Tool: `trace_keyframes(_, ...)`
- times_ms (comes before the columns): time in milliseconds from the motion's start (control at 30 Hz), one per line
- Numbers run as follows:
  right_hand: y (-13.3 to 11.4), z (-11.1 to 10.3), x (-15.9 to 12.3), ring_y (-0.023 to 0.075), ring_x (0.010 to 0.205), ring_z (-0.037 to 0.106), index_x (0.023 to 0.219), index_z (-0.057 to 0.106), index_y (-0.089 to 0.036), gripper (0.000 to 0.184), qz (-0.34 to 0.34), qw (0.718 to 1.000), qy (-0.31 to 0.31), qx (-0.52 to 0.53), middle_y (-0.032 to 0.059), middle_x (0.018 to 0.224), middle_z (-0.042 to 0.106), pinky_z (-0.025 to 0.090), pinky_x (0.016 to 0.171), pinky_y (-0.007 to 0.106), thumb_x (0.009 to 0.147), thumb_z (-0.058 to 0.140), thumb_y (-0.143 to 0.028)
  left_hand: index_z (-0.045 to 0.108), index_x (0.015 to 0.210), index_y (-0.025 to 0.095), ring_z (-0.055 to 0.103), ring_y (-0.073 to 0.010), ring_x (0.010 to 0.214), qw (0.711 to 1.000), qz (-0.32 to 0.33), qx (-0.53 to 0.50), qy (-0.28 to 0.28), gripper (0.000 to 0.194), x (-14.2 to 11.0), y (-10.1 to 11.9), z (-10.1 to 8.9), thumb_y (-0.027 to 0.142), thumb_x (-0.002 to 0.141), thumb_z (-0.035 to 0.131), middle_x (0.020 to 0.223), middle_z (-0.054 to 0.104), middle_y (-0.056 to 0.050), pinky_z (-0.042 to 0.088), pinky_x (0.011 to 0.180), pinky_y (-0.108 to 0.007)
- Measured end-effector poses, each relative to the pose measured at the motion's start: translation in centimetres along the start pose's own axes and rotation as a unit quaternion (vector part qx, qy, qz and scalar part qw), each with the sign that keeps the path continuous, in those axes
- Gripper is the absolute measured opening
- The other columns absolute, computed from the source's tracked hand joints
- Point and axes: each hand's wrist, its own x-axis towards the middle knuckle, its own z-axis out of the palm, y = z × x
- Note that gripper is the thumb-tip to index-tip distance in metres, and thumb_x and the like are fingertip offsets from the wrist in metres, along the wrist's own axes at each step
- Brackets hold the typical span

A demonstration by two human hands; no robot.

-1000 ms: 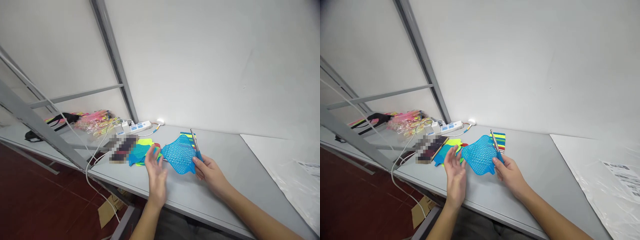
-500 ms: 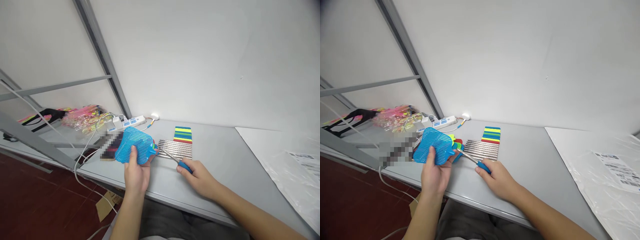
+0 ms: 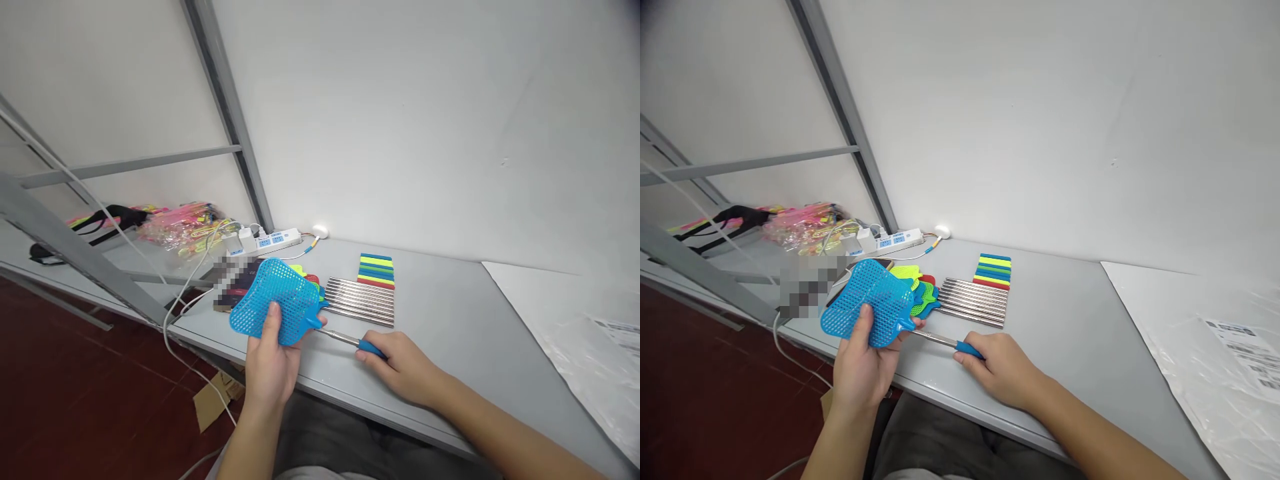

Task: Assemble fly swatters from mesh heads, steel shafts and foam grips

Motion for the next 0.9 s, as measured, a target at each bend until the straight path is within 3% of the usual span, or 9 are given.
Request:
trace_keyframes(167, -0.1, 0.0, 0.0, 0.0113, 0.061, 0.043, 0.075, 0.040, -0.022, 0.034, 0.002, 1.000, -0.003, 0.002, -0.0040, 0.066, 0.048, 0.028, 0.058, 0.024, 0.098, 0.039, -0.047, 0.059, 0.123, 0.023, 0.072, -0.0198, 0.074, 1.000, 0.014, 0.017, 0.017, 0.040, 0.3, 0.2, -0.4, 0.040, 0.087, 0.063, 0.102, 0.072, -0.007, 0.062, 0.062, -0.032)
trace_keyframes(300, 0.0, 0.0, 0.1, 0.0113, 0.061, 0.042, 0.074, 0.038, -0.022, 0.035, 0.002, 1.000, -0.002, 0.007, -0.0040, 0.066, 0.047, 0.027, 0.058, 0.024, 0.098, 0.039, -0.048, 0.059, 0.120, 0.022, 0.071, -0.0224, 0.061, 0.999, 0.004, 0.038, 0.026, 0.042, 0.4, 0.4, -0.9, 0.043, 0.084, 0.065, 0.092, 0.072, -0.006, 0.059, 0.045, -0.031)
trace_keyframes(533, 0.1, 0.0, 0.1, 0.0117, 0.061, 0.043, 0.075, 0.038, -0.022, 0.035, 0.001, 1.000, 0.001, 0.003, -0.0037, 0.066, 0.047, 0.028, 0.058, 0.024, 0.098, 0.038, -0.048, 0.057, 0.120, 0.023, 0.070, -0.0186, 0.061, 0.999, 0.022, 0.039, 0.025, 0.041, 0.4, 0.4, -0.6, 0.042, 0.084, 0.065, 0.091, 0.072, -0.004, 0.060, 0.053, -0.030)
trace_keyframes(900, 0.2, 0.1, 0.0, 0.0111, 0.062, 0.044, 0.076, 0.041, -0.022, 0.034, -0.004, 1.000, 0.004, -0.010, -0.0039, 0.067, 0.049, 0.030, 0.059, 0.024, 0.098, 0.039, -0.048, 0.052, 0.129, 0.024, 0.069, -0.0179, 0.060, 0.995, 0.068, 0.075, 0.012, 0.047, 0.6, 0.4, -1.1, 0.041, 0.087, 0.063, 0.089, 0.070, -0.004, 0.058, 0.051, -0.026)
